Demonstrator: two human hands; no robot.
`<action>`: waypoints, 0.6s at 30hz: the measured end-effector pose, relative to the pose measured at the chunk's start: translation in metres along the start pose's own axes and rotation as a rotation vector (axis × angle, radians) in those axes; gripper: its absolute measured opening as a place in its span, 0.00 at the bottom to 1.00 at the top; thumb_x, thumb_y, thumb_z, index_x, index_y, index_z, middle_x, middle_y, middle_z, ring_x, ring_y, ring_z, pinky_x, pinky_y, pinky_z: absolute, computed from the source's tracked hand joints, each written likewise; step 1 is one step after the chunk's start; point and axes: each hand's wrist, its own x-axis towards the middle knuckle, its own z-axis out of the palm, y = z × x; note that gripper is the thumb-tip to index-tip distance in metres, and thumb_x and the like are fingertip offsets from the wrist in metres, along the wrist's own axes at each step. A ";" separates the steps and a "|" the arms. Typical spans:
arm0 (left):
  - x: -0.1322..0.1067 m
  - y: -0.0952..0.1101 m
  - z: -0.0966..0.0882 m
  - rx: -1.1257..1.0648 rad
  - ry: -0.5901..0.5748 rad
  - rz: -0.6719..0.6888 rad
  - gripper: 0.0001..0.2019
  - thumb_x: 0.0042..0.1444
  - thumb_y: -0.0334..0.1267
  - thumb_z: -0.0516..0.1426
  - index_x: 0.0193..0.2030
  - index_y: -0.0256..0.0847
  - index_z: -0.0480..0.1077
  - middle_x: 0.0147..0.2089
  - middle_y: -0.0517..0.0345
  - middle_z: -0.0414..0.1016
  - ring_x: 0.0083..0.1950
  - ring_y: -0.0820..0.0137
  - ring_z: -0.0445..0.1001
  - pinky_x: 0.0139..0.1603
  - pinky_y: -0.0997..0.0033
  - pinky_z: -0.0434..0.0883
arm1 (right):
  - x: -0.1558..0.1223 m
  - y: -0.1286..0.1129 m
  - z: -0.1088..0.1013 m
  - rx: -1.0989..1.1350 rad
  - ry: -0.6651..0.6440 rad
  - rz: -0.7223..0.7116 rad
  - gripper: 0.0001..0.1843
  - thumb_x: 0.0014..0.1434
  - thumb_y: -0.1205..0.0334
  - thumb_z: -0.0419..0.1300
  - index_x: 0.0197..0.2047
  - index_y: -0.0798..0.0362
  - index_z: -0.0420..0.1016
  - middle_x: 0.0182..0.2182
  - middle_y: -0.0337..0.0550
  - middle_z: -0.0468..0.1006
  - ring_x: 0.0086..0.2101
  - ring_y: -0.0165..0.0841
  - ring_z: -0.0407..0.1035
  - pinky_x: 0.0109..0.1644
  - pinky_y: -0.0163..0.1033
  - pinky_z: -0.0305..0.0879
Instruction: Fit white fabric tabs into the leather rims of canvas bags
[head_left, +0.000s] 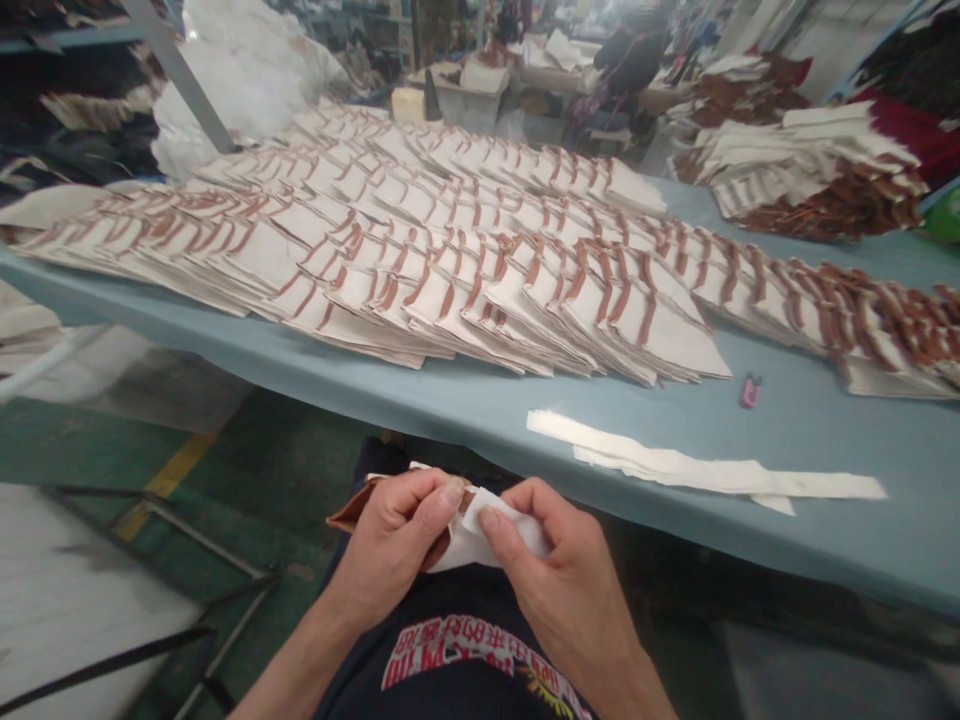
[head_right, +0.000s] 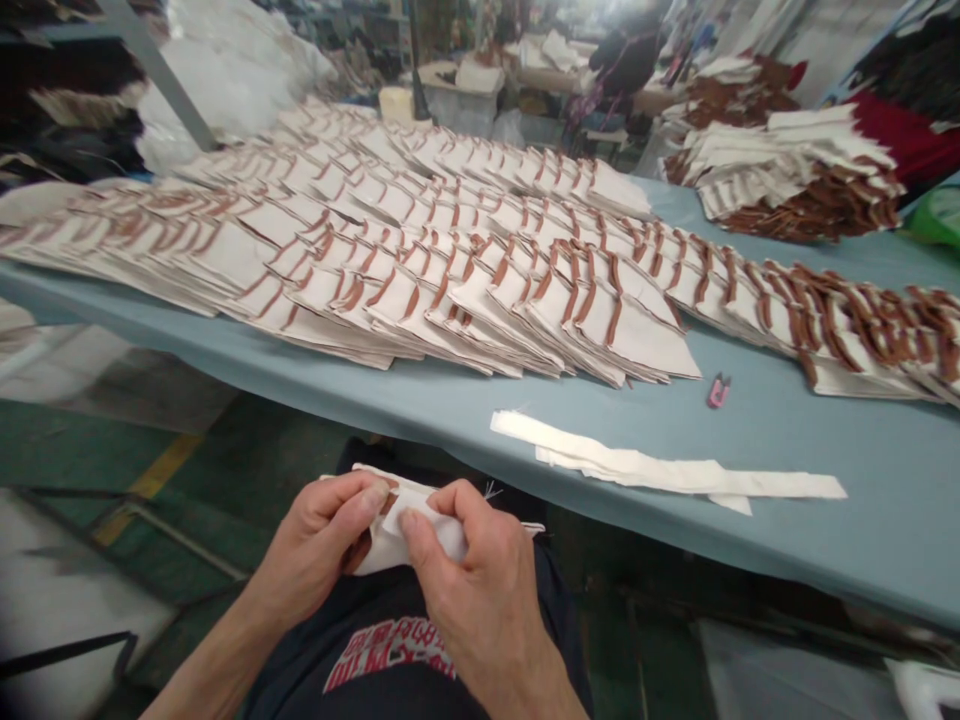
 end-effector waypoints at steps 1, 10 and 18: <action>0.000 0.000 0.000 0.001 0.004 0.002 0.25 0.63 0.58 0.59 0.26 0.39 0.65 0.19 0.69 0.53 0.18 0.79 0.50 0.18 0.78 0.48 | 0.000 0.000 0.000 -0.003 0.002 0.003 0.17 0.60 0.50 0.60 0.25 0.50 0.70 0.18 0.35 0.69 0.20 0.29 0.60 0.22 0.33 0.52; 0.001 0.008 0.006 0.032 0.009 0.036 0.23 0.63 0.53 0.59 0.23 0.40 0.63 0.18 0.69 0.54 0.18 0.79 0.50 0.17 0.77 0.48 | 0.000 0.003 0.002 -0.022 -0.028 0.028 0.17 0.60 0.48 0.59 0.26 0.50 0.70 0.18 0.35 0.68 0.20 0.29 0.59 0.23 0.33 0.52; -0.004 0.006 0.005 0.087 0.027 0.033 0.22 0.63 0.53 0.58 0.23 0.40 0.64 0.18 0.68 0.55 0.19 0.78 0.51 0.19 0.77 0.50 | -0.002 0.003 0.002 -0.025 -0.063 0.012 0.17 0.60 0.49 0.59 0.26 0.51 0.70 0.18 0.34 0.68 0.20 0.28 0.59 0.24 0.33 0.51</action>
